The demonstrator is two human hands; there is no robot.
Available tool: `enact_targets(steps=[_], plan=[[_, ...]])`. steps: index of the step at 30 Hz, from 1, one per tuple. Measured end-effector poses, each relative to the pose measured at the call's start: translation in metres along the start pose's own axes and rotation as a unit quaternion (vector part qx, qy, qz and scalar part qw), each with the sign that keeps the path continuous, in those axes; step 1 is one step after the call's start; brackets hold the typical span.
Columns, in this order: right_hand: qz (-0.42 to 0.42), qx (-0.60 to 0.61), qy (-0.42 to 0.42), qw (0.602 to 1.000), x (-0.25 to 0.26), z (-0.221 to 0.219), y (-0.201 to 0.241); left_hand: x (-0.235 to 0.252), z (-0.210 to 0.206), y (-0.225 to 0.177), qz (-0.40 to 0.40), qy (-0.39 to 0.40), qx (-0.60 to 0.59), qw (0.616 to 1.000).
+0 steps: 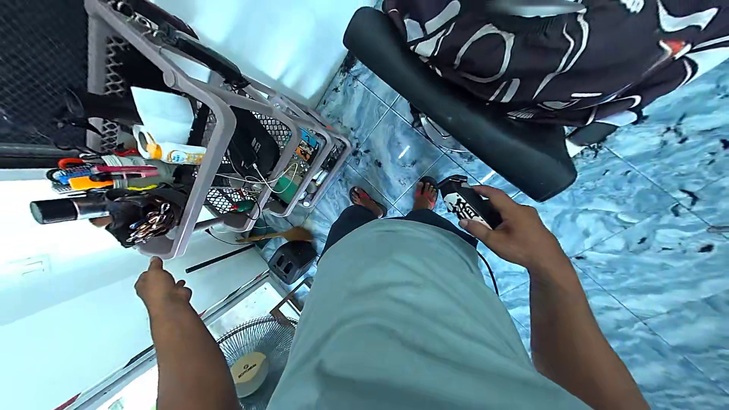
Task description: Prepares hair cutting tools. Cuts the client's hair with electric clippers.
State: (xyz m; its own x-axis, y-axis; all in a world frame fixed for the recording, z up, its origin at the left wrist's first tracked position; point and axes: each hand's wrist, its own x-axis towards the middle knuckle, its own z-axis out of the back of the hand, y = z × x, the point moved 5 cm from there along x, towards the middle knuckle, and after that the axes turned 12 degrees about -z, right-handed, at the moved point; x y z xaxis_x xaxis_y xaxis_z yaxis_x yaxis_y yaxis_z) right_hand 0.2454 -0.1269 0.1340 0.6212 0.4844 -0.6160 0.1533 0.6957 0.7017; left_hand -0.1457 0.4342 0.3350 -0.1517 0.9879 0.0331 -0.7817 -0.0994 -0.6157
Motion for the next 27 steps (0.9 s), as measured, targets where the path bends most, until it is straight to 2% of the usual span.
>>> enact_targets(steps=[7,9,11,15,18,19,21,22,24,26,27], plan=[[0.041,0.113,0.057,0.991,0.010,-0.003,0.031,-0.022,-0.007,-0.002,-0.006,0.037,0.049,0.998],[0.050,0.121,0.067,0.989,0.011,-0.004,0.034,-0.041,-0.019,-0.015,-0.054,0.090,0.087,0.991],[0.059,0.126,0.081,0.987,0.014,-0.006,0.039,-0.068,-0.044,-0.033,-0.123,0.178,0.124,0.968],[0.076,0.137,0.108,0.982,0.015,-0.011,0.055,-0.143,-0.122,-0.061,-0.218,0.403,0.135,0.879],[0.121,0.165,0.146,0.968,0.009,-0.014,0.075,-0.221,-0.175,-0.102,-0.256,0.532,0.030,0.807],[0.142,0.178,0.169,0.959,0.005,-0.017,0.084,-0.251,-0.185,-0.120,-0.276,0.580,-0.015,0.766],[0.182,0.197,0.210,0.940,-0.005,-0.024,0.103,-0.313,-0.191,-0.157,-0.333,0.673,-0.082,0.655],[0.205,0.200,0.208,0.935,-0.009,-0.023,0.112,-0.336,-0.191,-0.175,-0.373,0.690,-0.110,0.611],[0.239,0.206,0.171,0.933,-0.015,-0.012,0.123,-0.349,-0.186,-0.201,-0.453,0.676,-0.167,0.557],[0.231,0.211,0.139,0.940,-0.022,0.000,0.130,-0.324,-0.185,-0.213,-0.476,0.642,-0.240,0.551],[0.210,0.208,0.120,0.948,-0.025,0.004,0.131,-0.304,-0.189,-0.216,-0.456,0.621,-0.280,0.573]])
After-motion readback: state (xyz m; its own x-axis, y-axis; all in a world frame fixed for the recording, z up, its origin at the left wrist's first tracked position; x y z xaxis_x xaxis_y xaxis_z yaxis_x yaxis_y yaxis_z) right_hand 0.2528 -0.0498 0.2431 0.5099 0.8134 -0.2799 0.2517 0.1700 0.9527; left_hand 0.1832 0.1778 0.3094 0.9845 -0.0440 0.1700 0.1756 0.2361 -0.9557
